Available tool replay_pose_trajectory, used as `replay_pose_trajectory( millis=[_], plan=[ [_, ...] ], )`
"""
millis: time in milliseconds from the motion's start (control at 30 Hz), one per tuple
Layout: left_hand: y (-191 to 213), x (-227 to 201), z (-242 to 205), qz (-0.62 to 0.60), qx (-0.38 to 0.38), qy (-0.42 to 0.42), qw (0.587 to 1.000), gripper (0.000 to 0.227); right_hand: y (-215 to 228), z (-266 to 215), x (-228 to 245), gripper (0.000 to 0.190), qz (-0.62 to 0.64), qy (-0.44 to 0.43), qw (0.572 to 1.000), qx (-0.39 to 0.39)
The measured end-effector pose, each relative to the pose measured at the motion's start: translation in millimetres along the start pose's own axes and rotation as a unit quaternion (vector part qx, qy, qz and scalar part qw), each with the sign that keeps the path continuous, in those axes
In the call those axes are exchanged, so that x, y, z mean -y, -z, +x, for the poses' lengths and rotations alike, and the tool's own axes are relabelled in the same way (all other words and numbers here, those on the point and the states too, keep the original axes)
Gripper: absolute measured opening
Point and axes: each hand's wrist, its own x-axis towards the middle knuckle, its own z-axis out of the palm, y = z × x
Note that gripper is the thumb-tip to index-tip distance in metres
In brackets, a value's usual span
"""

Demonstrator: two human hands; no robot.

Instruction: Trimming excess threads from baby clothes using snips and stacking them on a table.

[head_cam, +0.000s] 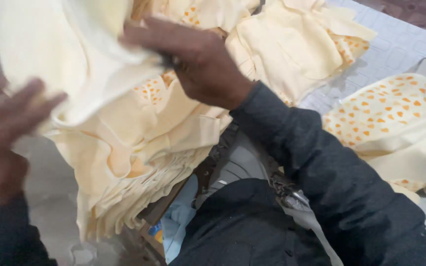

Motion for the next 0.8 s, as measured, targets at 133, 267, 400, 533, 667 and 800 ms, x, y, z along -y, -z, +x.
replay_pose_trajectory(
  millis=[133,267,400,533,667,800],
  plan=[
    [-147,-40,-50,0.009,0.217,0.123,0.968,0.088,-81,-70,-31,0.069,-0.084,-0.029,0.943,0.319],
    [-126,-93,-26,0.021,0.44,0.23,0.868,0.063,-90,-121,-30,0.094,-0.087,-0.023,0.907,0.412],
    [-97,-102,-8,0.033,0.128,0.091,0.987,0.072,-27,-146,14,0.075,-0.059,-0.054,0.945,0.316],
    [-102,-197,120,-0.229,-0.006,-0.193,0.954,0.076,41,-221,75,0.03,0.157,-0.299,0.92,0.198],
    [-187,-321,211,-0.533,0.052,-0.433,0.725,0.056,84,-333,139,0.03,0.15,-0.532,0.833,0.006],
    [-252,-415,230,-0.613,0.201,-0.393,0.655,0.039,136,-354,205,0.036,-0.006,-0.639,0.753,-0.157]
  ],
)
